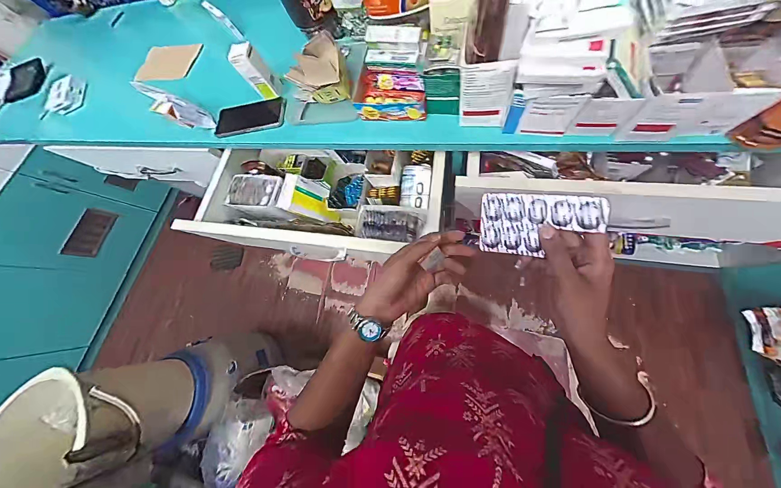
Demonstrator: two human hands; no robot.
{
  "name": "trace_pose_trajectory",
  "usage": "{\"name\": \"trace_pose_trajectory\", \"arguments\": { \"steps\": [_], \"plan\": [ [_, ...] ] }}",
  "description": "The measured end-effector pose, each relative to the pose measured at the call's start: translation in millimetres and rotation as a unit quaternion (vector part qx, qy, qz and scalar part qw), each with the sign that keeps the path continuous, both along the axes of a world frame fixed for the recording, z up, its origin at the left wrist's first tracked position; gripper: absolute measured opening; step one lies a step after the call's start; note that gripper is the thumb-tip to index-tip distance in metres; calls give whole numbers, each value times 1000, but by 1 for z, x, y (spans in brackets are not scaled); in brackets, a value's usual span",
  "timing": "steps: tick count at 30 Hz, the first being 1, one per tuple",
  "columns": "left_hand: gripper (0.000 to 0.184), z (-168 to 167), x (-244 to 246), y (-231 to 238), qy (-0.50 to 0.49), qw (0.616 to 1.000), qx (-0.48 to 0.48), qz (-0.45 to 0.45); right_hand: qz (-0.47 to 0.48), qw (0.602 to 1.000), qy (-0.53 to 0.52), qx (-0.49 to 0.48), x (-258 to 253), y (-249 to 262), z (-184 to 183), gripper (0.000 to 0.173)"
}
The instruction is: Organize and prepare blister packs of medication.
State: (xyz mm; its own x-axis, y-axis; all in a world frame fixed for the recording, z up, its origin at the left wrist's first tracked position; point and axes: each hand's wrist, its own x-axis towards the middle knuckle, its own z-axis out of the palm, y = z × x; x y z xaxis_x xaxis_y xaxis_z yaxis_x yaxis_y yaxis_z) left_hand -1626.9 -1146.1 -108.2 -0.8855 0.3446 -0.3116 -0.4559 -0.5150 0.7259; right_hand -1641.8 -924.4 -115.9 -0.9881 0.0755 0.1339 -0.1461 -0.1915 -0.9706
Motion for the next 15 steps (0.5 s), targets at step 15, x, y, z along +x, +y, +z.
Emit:
{"name": "trace_pose_trajectory", "arguments": {
  "steps": [15],
  "plan": [
    [51, -39, -122, -174, 263, 683, -629, -263, 228, 728, -165, 626, -118, -166, -4, 19]
  ]
}}
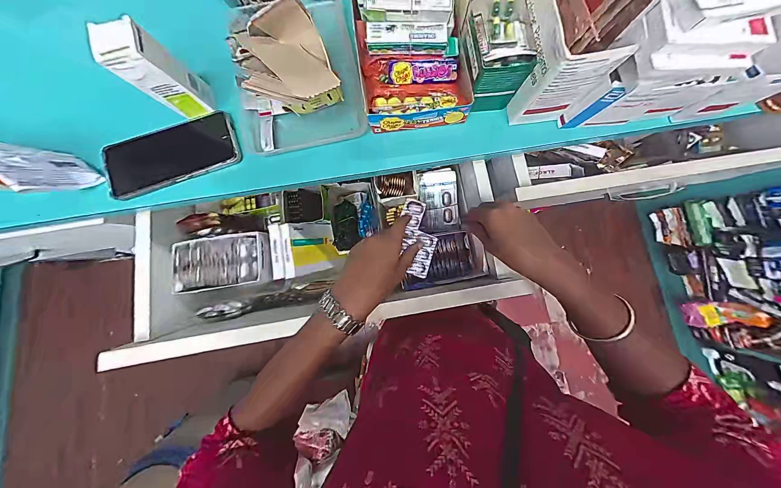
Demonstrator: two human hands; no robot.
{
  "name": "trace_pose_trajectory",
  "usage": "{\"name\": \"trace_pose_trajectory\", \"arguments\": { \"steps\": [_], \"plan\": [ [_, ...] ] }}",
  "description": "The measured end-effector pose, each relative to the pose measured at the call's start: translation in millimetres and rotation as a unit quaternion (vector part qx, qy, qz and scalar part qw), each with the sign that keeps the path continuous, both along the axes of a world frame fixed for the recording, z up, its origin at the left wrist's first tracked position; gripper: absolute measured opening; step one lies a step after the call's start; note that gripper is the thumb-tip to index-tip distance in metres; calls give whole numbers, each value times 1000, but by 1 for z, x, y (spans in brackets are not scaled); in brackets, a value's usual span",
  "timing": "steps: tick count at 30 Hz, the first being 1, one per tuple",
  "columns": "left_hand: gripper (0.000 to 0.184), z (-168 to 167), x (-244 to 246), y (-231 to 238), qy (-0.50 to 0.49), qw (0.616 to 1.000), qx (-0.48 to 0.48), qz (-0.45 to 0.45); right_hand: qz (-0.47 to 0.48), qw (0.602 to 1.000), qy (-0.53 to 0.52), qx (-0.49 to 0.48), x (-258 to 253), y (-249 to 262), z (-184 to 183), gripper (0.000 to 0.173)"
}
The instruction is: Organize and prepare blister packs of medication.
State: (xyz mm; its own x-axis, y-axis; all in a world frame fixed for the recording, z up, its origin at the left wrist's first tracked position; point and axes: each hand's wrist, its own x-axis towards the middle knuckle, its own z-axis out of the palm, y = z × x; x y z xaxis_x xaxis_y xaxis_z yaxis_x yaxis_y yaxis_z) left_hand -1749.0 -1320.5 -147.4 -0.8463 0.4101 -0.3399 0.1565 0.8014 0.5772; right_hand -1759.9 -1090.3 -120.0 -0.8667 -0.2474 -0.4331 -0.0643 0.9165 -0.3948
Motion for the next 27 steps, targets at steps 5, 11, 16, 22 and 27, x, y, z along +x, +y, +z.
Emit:
{"name": "trace_pose_trajectory", "arguments": {
  "steps": [5, 11, 16, 22, 27],
  "plan": [
    [52, -7, -1, 0, -65, 995, -11, -80, 8, 947, -196, 253, 8, -49, 19, 26],
    [45, -1, 6, -10, -182, 950, 252, -25, -59, 943, -206, 256, 7, -61, 19, 22],
    [45, -2, -2, -17, -435, 700, 551, 131, -128, 987, 17, 95, 38, -3, 53, 20],
    [41, -7, 8, -8, -331, 800, 494, 77, -184, 965, 173, -66, 76, 59, 52, 23],
    [35, -15, 19, 5, -71, 950, 304, -3, -280, 919, 154, -230, 109, 88, 44, 16]
  ]
}}
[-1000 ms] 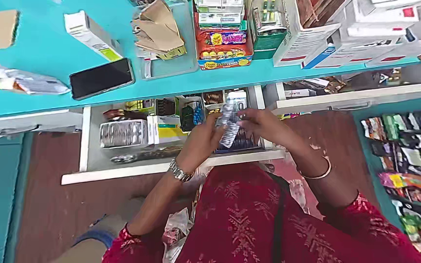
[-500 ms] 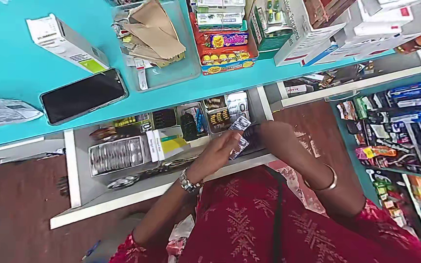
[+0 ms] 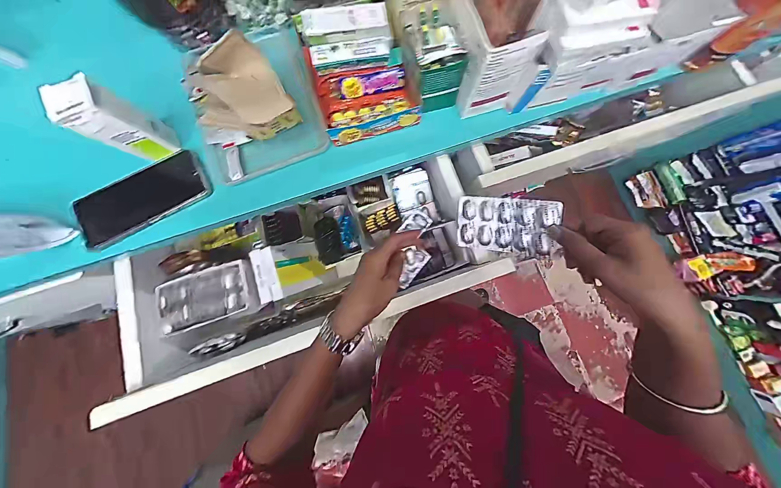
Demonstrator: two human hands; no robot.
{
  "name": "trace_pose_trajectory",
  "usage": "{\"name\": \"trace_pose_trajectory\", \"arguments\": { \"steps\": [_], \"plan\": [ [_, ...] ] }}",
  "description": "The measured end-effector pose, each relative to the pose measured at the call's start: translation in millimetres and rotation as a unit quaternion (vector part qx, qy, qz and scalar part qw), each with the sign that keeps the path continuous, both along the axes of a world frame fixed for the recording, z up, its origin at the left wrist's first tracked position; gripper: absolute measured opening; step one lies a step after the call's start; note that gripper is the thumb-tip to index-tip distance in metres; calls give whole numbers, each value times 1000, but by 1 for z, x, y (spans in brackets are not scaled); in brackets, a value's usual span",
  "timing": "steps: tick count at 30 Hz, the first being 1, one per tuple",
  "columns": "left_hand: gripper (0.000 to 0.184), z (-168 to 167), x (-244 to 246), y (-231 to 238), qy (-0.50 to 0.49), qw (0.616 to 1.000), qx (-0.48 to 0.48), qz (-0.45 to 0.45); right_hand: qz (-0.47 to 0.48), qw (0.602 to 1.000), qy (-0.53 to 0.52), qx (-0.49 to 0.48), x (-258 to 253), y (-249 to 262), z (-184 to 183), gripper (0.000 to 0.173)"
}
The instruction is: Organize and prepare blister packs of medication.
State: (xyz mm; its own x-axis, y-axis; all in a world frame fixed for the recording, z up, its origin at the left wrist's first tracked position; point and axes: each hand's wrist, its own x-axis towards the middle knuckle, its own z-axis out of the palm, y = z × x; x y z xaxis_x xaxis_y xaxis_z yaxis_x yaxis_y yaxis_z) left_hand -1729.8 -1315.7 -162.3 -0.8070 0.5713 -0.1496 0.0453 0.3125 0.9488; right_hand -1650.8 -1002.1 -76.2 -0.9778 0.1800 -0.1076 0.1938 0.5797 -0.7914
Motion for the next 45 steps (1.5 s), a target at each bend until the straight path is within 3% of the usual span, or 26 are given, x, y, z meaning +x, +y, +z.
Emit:
{"name": "trace_pose_trajectory", "arguments": {
  "steps": [7, 10, 13, 16, 19, 23, 27, 32, 37, 41, 45],
  "plan": [
    [38, 13, 30, 55, 268, 945, -167, 81, -17, 988, 37, -152, 54, 69, -11, 12],
    [39, 22, 58, 111, 287, 947, -123, 73, -26, 981, 122, -146, 95, 111, -19, 13],
    [67, 21, 99, 202, 187, 982, 22, -28, -6, 955, 287, 73, 152, 167, -32, 25],
    [95, 14, 141, 310, 73, 962, 210, -159, -1, 890, 376, 258, 222, 230, -41, 18],
    [90, 18, 183, 419, 55, 931, 268, -240, -40, 862, 409, 296, 293, 296, -50, 12],
    [71, 33, 243, 543, 74, 898, 275, -335, -171, 827, 420, 332, 383, 371, -51, 10],
    [69, 43, 292, 677, 93, 854, 273, -432, -286, 782, 418, 363, 457, 460, -49, 10],
    [66, 47, 377, 878, 103, 783, 272, -550, -407, 728, 367, 412, 559, 584, -52, 10],
    [63, 63, 512, 1073, 80, 689, 299, -655, -526, 654, 298, 455, 682, 689, -42, 10],
    [63, 72, 637, 1187, 53, 577, 295, -760, -625, 571, 243, 474, 782, 729, -32, 11],
    [59, 65, 777, 1264, 40, 484, 302, -821, -693, 499, 208, 477, 890, 763, -45, 11]
  ]
}}
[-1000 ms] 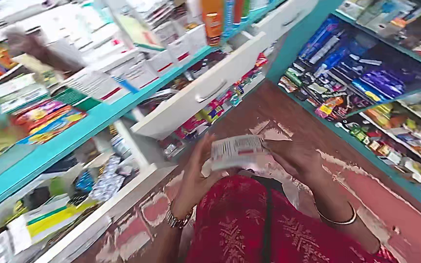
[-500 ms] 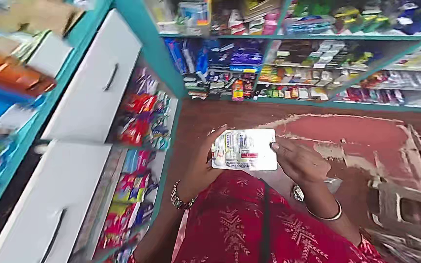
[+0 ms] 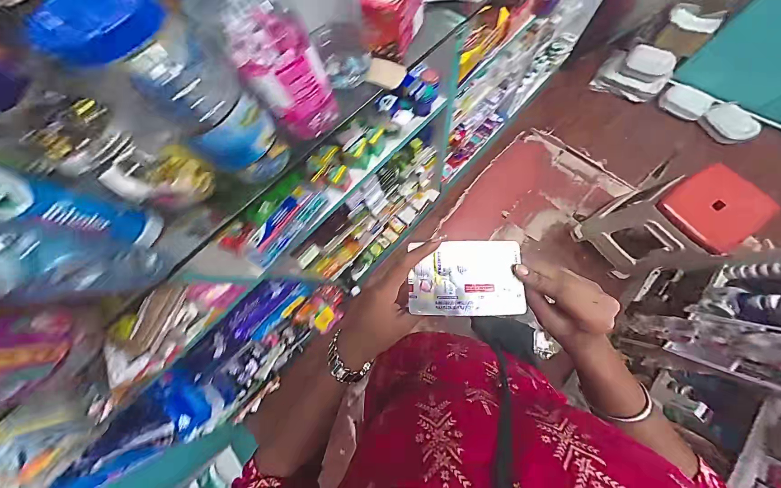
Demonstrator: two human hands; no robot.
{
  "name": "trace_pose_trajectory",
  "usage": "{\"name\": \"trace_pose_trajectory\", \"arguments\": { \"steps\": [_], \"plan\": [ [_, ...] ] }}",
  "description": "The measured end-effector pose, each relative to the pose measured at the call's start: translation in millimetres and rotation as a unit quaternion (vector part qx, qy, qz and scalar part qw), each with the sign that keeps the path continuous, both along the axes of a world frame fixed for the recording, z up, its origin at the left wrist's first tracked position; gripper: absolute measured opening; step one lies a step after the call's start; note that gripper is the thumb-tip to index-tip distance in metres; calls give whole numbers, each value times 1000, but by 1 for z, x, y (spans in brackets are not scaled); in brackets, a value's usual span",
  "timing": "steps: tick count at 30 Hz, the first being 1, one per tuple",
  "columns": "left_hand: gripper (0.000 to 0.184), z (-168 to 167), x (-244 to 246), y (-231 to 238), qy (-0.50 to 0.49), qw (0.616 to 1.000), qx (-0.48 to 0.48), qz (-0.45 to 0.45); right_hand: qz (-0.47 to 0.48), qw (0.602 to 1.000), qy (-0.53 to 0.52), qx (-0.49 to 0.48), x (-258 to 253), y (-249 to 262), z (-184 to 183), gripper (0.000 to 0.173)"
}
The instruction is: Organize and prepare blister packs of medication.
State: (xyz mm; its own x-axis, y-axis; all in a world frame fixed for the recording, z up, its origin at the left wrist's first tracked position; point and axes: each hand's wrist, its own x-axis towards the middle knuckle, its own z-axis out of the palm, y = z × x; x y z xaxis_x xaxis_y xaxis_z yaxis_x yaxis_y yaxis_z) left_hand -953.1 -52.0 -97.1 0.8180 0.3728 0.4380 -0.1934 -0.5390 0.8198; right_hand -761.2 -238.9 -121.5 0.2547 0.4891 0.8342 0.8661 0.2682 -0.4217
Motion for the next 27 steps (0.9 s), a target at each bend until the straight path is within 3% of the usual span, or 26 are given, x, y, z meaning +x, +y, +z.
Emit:
{"name": "trace_pose_trajectory", "arguments": {
  "steps": [5, 10, 13, 15, 16, 18, 20, 21, 23, 24, 25, 27],
  "plan": [
    [59, -18, 190, 52, -27, 999, -29, -35, -39, 999, 12, 14, 166, 48, -19, 11],
    [58, 5, 358, 104, -62, 998, -25, -20, -44, 999, 23, -8, 330, 98, 5, 13],
    [74, 14, 441, 137, -95, 984, -144, -37, 29, 990, 133, -24, 412, 137, 19, 16],
    [81, 10, 490, 155, -97, 971, -214, -41, 118, 952, 275, -62, 461, 167, 24, 15],
    [70, 6, 514, 161, -93, 965, -242, -30, 163, 926, 328, -92, 486, 183, 26, 13],
    [28, 0, 559, 166, -79, 946, -312, 33, 249, 876, 376, -172, 540, 216, 31, 8],
    [11, 6, 605, 178, -63, 926, -361, 90, 296, 852, 361, -239, 601, 255, 38, 13],
    [8, 10, 632, 192, -65, 915, -384, 108, 267, 869, 334, -249, 635, 280, 45, 17],
    [12, 13, 674, 213, -64, 885, -435, 155, 108, 929, 228, -272, 693, 327, 57, 22],
    [16, 15, 694, 221, -72, 866, -462, 178, 35, 937, 162, -307, 719, 350, 64, 23],
    [19, 21, 714, 229, -84, 848, -484, 201, -5, 924, 117, -364, 743, 374, 72, 29],
    [17, 36, 747, 244, -102, 828, -506, 218, -18, 855, 76, -513, 774, 414, 90, 44]
  ]
}}
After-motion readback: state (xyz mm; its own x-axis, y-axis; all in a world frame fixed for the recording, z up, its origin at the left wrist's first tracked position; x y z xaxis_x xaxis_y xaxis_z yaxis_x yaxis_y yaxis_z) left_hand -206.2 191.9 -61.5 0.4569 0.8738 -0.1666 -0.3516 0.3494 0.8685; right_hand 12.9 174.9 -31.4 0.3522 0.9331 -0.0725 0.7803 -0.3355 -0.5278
